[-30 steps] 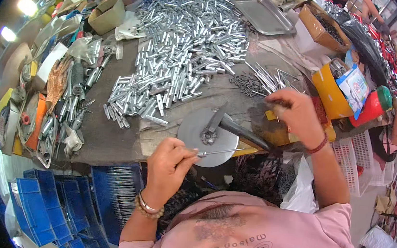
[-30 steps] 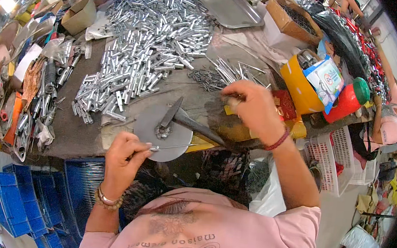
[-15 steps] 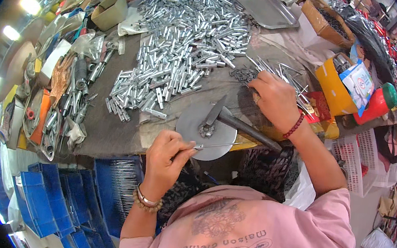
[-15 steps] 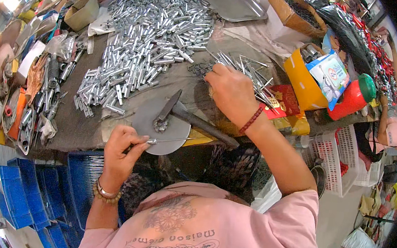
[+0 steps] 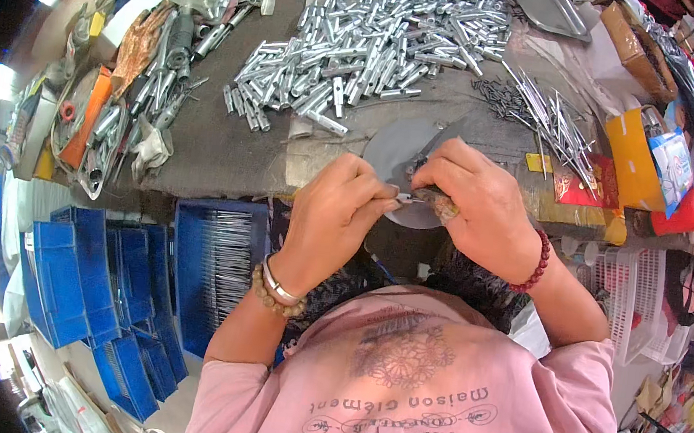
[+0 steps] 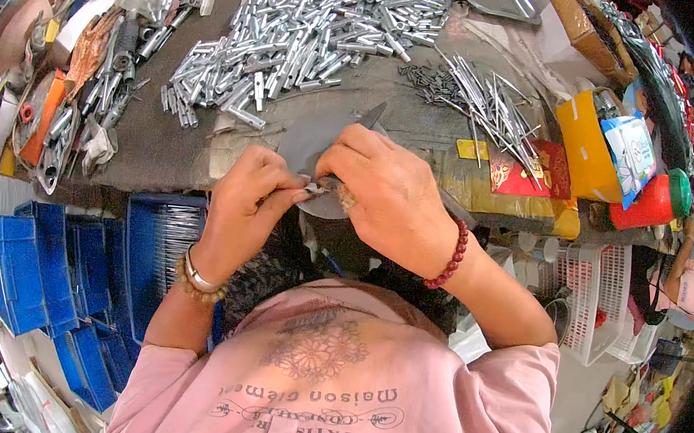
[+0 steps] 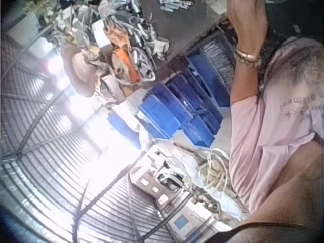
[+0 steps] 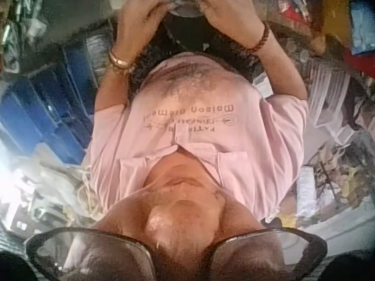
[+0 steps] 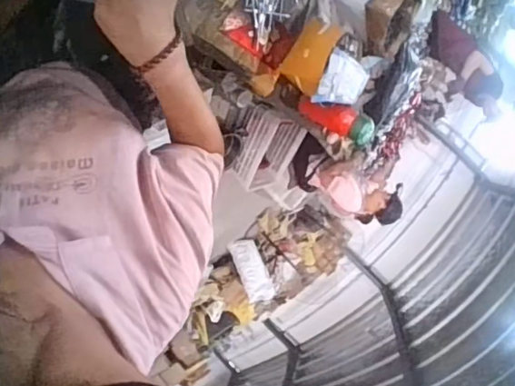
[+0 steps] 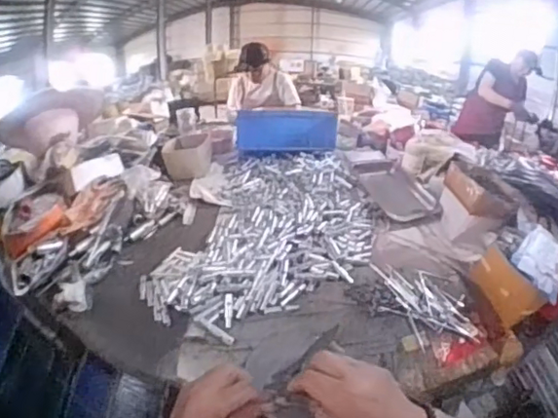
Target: The person assembles small metal hardware components by inserting pins into metal brackets and securing them with a hammer.
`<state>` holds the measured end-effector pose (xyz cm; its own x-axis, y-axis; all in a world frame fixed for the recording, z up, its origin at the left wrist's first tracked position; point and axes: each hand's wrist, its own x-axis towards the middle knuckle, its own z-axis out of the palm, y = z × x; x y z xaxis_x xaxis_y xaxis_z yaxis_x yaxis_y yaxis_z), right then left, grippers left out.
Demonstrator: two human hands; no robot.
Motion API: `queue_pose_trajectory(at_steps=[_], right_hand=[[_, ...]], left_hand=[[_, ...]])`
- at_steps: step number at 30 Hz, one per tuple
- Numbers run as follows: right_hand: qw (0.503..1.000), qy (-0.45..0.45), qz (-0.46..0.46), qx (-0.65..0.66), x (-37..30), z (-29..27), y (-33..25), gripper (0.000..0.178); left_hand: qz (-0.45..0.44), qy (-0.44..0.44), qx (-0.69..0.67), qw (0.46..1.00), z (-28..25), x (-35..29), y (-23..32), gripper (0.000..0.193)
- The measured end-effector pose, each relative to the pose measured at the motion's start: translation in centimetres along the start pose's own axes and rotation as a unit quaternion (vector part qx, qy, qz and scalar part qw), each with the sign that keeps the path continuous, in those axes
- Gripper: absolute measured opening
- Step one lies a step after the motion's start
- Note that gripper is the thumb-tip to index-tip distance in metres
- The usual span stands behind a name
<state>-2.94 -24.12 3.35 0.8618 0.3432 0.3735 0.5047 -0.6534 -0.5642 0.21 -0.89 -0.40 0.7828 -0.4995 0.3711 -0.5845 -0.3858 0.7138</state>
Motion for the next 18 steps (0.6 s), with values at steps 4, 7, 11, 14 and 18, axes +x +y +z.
queue_pose_trajectory(at_steps=[4,7,11,14,18], right_hand=[[1.000,-0.002,-0.014,-0.021,-0.1,0.9,0.1,0.027],[0.998,-0.012,-0.016,-0.055,0.0,0.8,-0.4,0.021],[0.993,-0.013,-0.043,-0.108,0.2,0.6,-1.0,0.020],[0.981,-0.031,-0.085,-0.172,0.4,0.6,-1.2,0.015],[0.955,-0.036,-0.129,-0.264,0.6,1.1,-1.9,0.012]], left_hand=[[-0.003,-0.002,0.008,1.000,0.0,-0.1,0.1,0.012],[0.010,0.005,0.009,1.000,0.0,-0.3,-0.2,0.013],[0.009,-0.001,0.008,1.000,0.0,-0.3,-0.2,0.013],[0.013,0.009,-0.012,1.000,0.2,-0.3,-0.4,0.014],[0.032,0.023,0.002,0.999,0.4,0.0,-0.4,0.013]])
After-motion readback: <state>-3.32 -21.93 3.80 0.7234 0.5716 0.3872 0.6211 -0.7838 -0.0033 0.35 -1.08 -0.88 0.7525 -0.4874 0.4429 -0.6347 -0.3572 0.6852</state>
